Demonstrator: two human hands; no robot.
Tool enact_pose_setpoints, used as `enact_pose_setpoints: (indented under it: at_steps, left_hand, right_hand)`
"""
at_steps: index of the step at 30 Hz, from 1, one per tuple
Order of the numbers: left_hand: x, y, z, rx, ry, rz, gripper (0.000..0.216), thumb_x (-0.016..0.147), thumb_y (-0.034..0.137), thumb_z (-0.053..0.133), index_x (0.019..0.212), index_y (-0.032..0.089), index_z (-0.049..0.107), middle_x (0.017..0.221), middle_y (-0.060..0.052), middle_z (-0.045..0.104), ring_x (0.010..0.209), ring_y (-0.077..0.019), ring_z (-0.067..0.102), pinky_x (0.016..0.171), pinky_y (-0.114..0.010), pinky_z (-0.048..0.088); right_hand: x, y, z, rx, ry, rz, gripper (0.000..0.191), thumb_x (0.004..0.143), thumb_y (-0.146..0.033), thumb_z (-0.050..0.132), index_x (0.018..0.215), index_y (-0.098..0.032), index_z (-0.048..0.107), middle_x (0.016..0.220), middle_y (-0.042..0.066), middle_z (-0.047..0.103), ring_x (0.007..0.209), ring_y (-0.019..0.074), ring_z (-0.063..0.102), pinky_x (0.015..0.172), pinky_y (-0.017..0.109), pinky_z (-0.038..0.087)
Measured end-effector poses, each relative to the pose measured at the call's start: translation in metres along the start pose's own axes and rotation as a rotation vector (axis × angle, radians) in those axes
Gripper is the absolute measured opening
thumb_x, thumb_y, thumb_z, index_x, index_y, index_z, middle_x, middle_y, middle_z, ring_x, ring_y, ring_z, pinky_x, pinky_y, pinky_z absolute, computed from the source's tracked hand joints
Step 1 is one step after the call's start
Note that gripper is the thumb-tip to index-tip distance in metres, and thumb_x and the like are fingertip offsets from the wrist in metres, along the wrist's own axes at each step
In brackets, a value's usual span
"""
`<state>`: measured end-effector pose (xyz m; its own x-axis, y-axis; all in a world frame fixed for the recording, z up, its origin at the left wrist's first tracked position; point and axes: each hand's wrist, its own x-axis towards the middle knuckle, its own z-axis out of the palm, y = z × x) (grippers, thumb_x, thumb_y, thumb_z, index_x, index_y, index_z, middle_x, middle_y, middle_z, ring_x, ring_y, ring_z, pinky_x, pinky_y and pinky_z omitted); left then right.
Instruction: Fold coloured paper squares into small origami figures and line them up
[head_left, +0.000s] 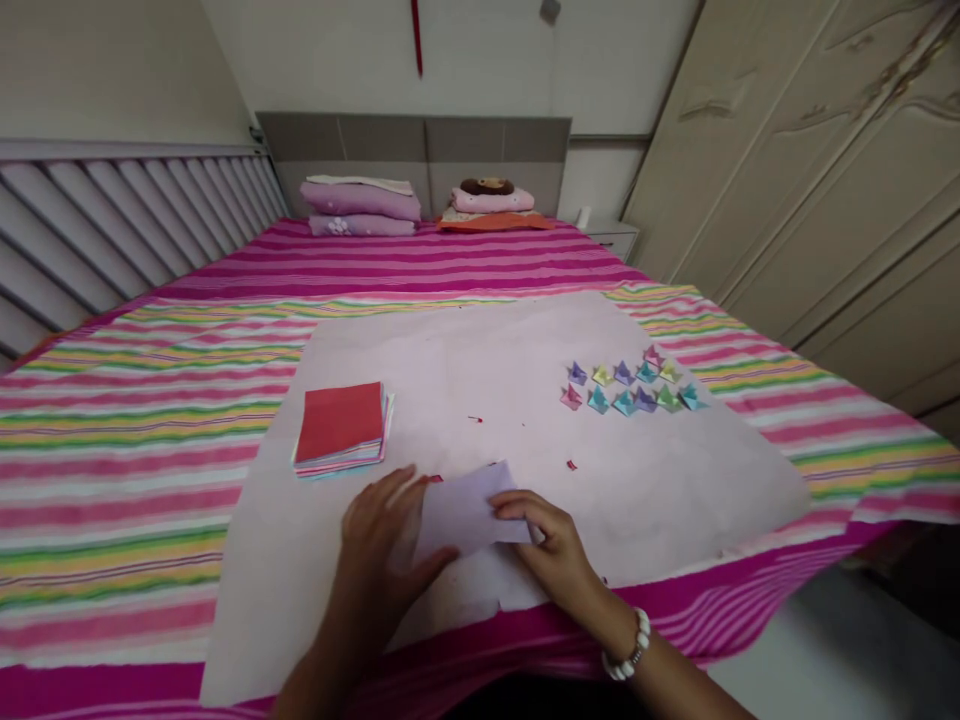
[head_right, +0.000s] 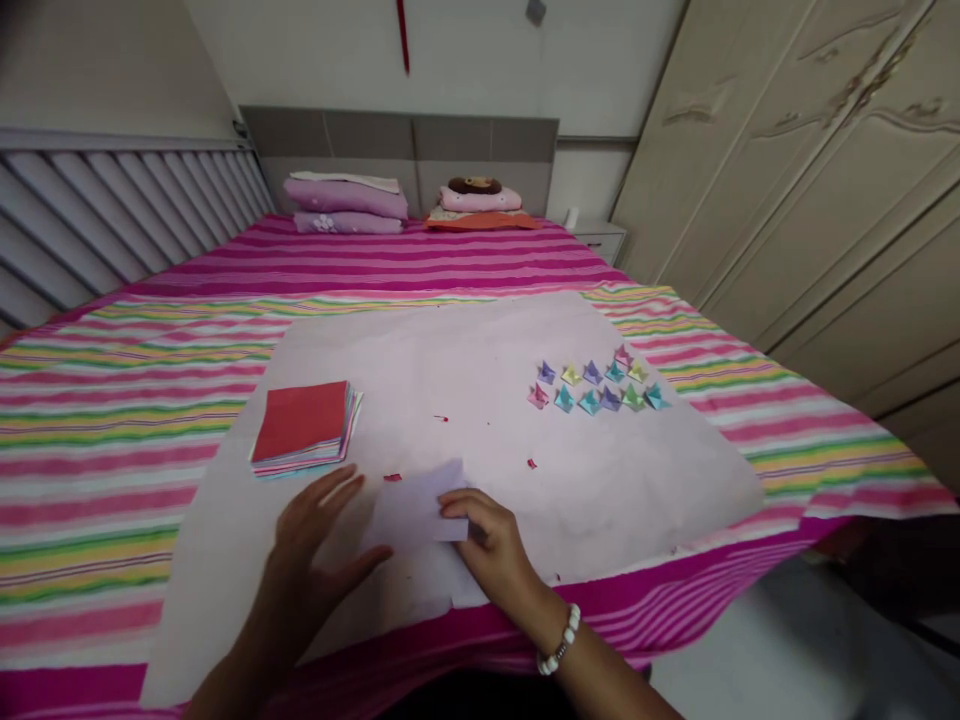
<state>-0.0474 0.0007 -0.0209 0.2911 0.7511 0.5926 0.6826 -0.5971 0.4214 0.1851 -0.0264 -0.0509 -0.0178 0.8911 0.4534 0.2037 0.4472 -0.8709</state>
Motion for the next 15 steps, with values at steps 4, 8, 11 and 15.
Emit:
enact_pose_setpoints:
  at_steps: [4, 8, 11, 15]
  left_hand:
    - [-0.018, -0.015, -0.007, -0.226, -0.07, -0.357, 0.089, 0.068, 0.044, 0.077, 0.144, 0.027, 0.035, 0.093, -0.004, 0.067, 0.076, -0.0217, 0.066, 0.08, -0.041, 0.054]
    - [-0.033, -0.012, 0.002, -0.578, -0.239, -0.563, 0.092, 0.073, 0.036, 0.07, 0.15, 0.028, 0.02, 0.09, -0.001, 0.071, 0.068, -0.0174, 0.068, 0.073, -0.034, 0.057]
    - [-0.026, -0.001, 0.004, -0.717, -0.258, -0.665, 0.091, 0.073, 0.033, 0.069, 0.15, 0.025, 0.023, 0.099, -0.007, 0.074, 0.084, -0.0222, 0.072, 0.076, -0.035, 0.058]
    - [-0.006, 0.01, 0.0, -0.748, -0.34, -0.625, 0.071, 0.066, 0.026, 0.076, 0.134, 0.022, 0.055, 0.114, -0.01, 0.072, 0.096, -0.0273, 0.071, 0.077, -0.034, 0.06]
  right_hand:
    - [0.0, -0.01, -0.014, 0.024, 0.111, -0.014, 0.021, 0.08, -0.01, 0.064, 0.092, -0.026, 0.071, 0.105, 0.008, 0.071, 0.097, 0.0223, 0.068, 0.084, 0.036, 0.055]
    - [-0.001, -0.023, -0.014, 0.067, 0.095, -0.02, 0.021, 0.081, -0.011, 0.064, 0.093, -0.027, 0.07, 0.106, 0.007, 0.071, 0.099, 0.0222, 0.067, 0.083, 0.036, 0.055]
    - [-0.001, -0.03, -0.011, 0.083, 0.063, -0.03, 0.017, 0.083, -0.016, 0.065, 0.095, -0.027, 0.07, 0.108, 0.007, 0.071, 0.1, 0.023, 0.067, 0.084, 0.038, 0.055]
    - [-0.003, -0.037, -0.012, 0.056, -0.004, -0.04, 0.012, 0.086, -0.023, 0.064, 0.095, -0.026, 0.071, 0.11, 0.01, 0.07, 0.1, 0.0241, 0.067, 0.084, 0.039, 0.056]
